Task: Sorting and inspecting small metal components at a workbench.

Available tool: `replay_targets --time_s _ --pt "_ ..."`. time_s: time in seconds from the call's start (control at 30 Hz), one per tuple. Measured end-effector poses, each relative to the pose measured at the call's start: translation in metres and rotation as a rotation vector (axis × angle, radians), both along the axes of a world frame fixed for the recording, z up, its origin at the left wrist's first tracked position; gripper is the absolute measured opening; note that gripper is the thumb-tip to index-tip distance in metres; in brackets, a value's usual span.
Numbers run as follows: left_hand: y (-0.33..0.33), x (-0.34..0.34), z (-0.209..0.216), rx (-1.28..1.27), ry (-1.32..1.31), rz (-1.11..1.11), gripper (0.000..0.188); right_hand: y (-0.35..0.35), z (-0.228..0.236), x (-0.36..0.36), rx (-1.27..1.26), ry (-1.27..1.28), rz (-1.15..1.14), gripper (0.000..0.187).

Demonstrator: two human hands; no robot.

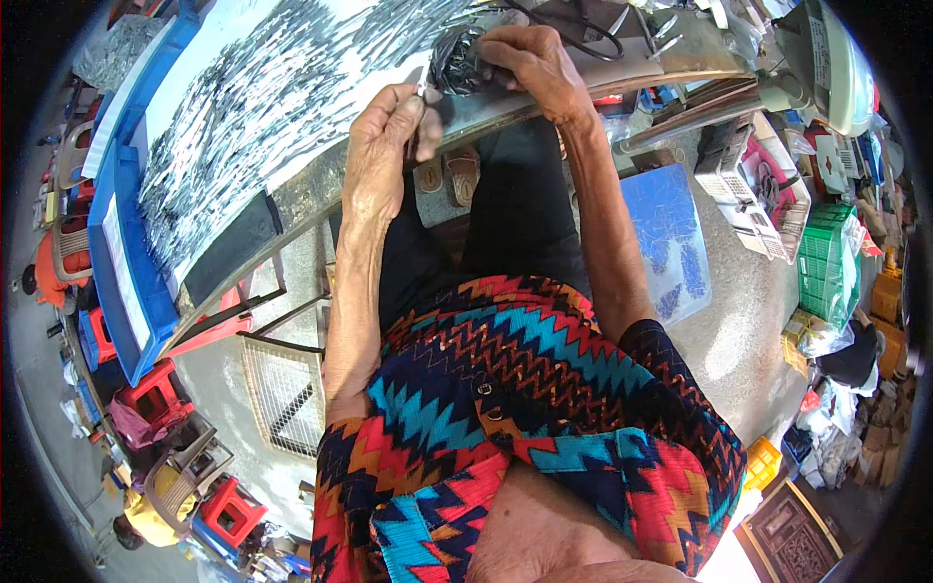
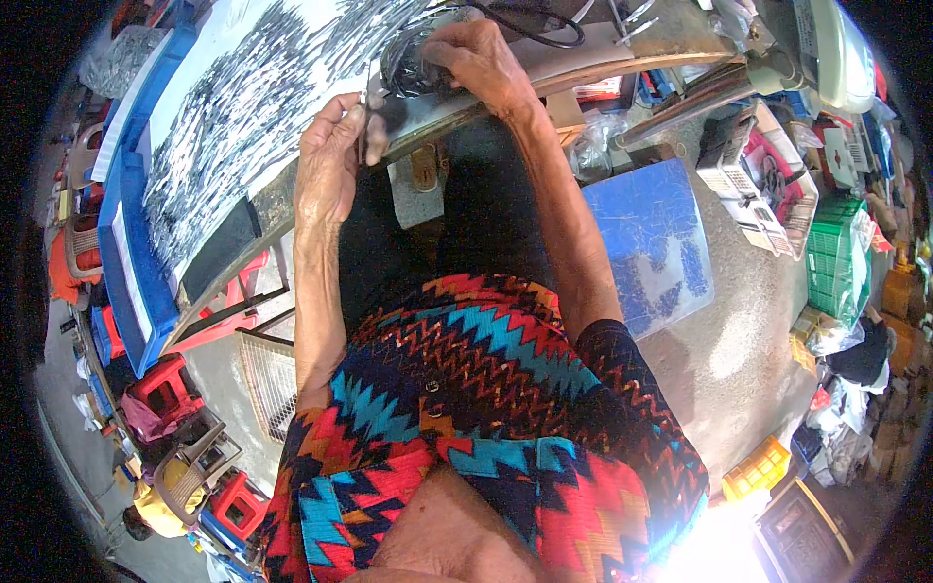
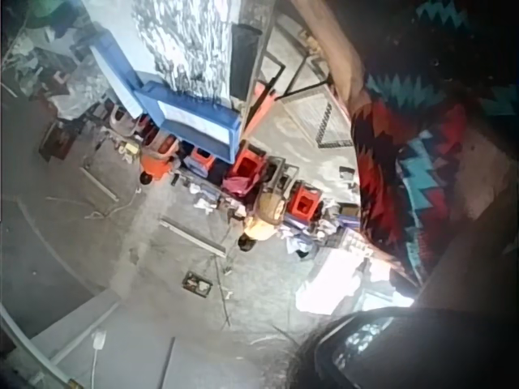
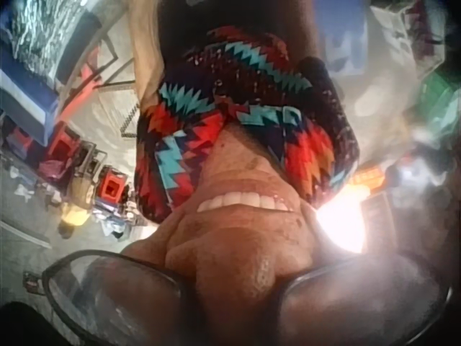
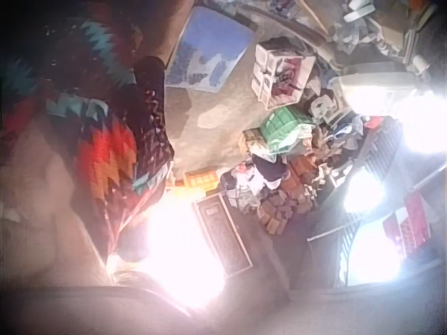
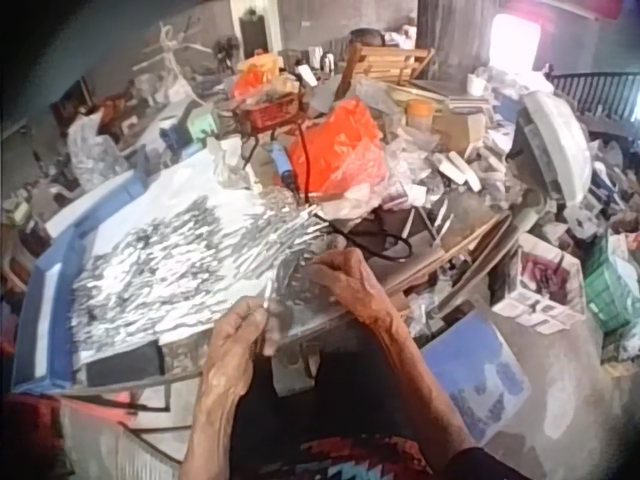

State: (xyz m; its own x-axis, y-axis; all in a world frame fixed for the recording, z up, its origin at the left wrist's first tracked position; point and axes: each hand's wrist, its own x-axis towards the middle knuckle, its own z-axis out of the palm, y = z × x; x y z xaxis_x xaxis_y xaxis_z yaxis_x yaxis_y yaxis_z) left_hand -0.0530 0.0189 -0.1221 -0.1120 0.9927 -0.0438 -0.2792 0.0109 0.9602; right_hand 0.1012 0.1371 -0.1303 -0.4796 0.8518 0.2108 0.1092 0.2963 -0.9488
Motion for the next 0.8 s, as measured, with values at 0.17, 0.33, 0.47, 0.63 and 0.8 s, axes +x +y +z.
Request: replay_targets --time_s 0.17,0.33,0.47,0.63,0.8 --pt "0.001 0.004 -0.001 0.041 -0.005 0.042 0.019 -0.012 0.010 -0.003 -0.116 0.125 0.066 0.018" --pt "-0.005 -0.001 0.005 0.069 0.009 0.050 0.020 -0.024 0.014 -0.016 -0.088 0.270 0.099 0.013" --pt "-0.008 -0.002 0.009 0.095 -0.043 0.078 0.019 -0.028 0.012 -0.026 -0.109 0.377 0.105 0.016" --pt "-0.011 -0.010 0.008 0.081 -0.051 0.136 0.015 -0.032 0.019 -0.033 -0.059 0.329 0.143 0.017" --pt "-0.013 -0.015 0.003 0.097 -0.004 0.144 0.016 -0.031 0.015 -0.044 -0.037 0.331 0.131 0.013"
